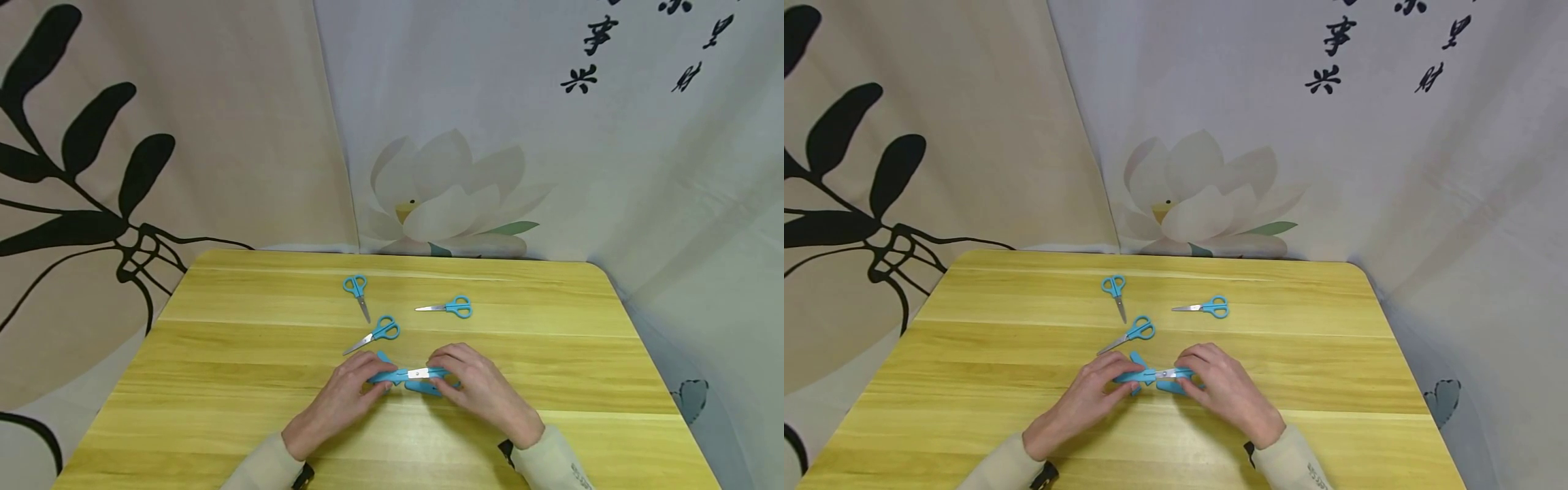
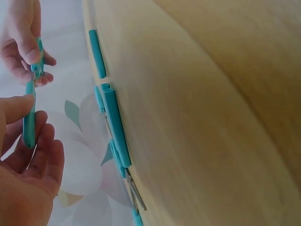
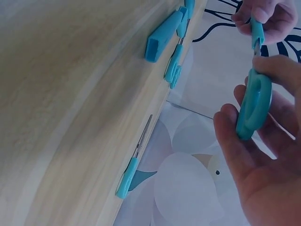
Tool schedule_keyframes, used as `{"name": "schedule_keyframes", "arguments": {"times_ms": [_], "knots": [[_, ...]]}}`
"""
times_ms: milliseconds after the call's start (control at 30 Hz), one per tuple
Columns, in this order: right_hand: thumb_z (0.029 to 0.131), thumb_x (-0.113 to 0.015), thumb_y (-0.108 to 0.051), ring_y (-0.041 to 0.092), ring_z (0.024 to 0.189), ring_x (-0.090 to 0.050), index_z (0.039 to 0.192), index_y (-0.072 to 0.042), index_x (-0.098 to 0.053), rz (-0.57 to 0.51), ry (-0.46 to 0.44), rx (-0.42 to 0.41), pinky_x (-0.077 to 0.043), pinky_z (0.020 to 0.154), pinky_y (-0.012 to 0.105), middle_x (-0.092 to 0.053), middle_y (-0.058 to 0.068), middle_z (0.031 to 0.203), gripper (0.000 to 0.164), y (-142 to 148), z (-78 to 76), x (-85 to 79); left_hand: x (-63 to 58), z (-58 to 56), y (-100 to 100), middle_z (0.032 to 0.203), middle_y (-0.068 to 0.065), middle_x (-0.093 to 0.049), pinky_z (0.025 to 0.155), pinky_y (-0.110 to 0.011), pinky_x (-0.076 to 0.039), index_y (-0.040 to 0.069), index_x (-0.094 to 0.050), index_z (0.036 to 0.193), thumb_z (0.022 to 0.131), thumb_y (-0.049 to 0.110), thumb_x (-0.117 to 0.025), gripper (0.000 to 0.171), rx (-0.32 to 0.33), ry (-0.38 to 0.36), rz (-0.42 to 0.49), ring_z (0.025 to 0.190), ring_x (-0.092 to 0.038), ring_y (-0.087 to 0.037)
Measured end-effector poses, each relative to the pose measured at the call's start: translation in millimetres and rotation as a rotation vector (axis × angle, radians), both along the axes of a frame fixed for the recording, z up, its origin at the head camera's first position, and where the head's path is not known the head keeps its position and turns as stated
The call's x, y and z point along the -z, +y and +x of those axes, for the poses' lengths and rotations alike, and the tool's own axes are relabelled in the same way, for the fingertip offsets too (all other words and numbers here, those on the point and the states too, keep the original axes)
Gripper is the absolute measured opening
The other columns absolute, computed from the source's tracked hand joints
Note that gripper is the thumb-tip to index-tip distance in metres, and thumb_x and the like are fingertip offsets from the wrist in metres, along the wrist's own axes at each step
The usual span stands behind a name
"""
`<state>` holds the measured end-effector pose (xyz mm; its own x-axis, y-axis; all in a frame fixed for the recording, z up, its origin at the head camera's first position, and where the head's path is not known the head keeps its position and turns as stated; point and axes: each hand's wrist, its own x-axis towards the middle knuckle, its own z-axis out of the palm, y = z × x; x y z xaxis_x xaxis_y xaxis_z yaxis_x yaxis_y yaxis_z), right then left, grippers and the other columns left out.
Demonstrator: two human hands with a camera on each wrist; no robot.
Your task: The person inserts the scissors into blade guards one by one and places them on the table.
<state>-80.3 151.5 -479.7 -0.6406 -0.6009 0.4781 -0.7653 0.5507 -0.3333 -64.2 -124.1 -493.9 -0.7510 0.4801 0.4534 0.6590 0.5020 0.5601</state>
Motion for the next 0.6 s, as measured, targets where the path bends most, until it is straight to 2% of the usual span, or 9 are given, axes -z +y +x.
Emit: {"name": "schedule_keyframes", "arguments": {"times_ms": [267, 600], "knots": [[0.080, -0.090, -0.013, 0.015, 0.103, -0.064, 0.104, -0.011, -0.076, 0.000, 0.011, -0.007, -0.058, 0.086, 0.030, -0.070, -0.004, 0.110, 0.028, -1.9, -0.7, 0.4, -2.0, 0.3, 1.1, 0.104, 0.005, -0.067, 0.075, -0.025, -0.055, 0.010, -0.076, 0.111, 0.088, 0.007, -0.083, 0.024, 0.002, -0.024, -0.009, 0.091, -0.060, -0.009], [0.082, -0.089, -0.015, 0.015, 0.103, -0.065, 0.104, -0.010, -0.076, 0.001, -0.005, -0.013, -0.058, 0.086, 0.031, -0.070, -0.003, 0.110, 0.026, -5.3, -0.9, -1.6, -1.5, -0.5, 1.9, 0.105, 0.003, -0.067, 0.074, -0.025, -0.055, 0.009, -0.076, 0.111, 0.088, 0.007, -0.083, 0.024, 0.013, -0.007, 0.004, 0.091, -0.061, -0.010]]}}
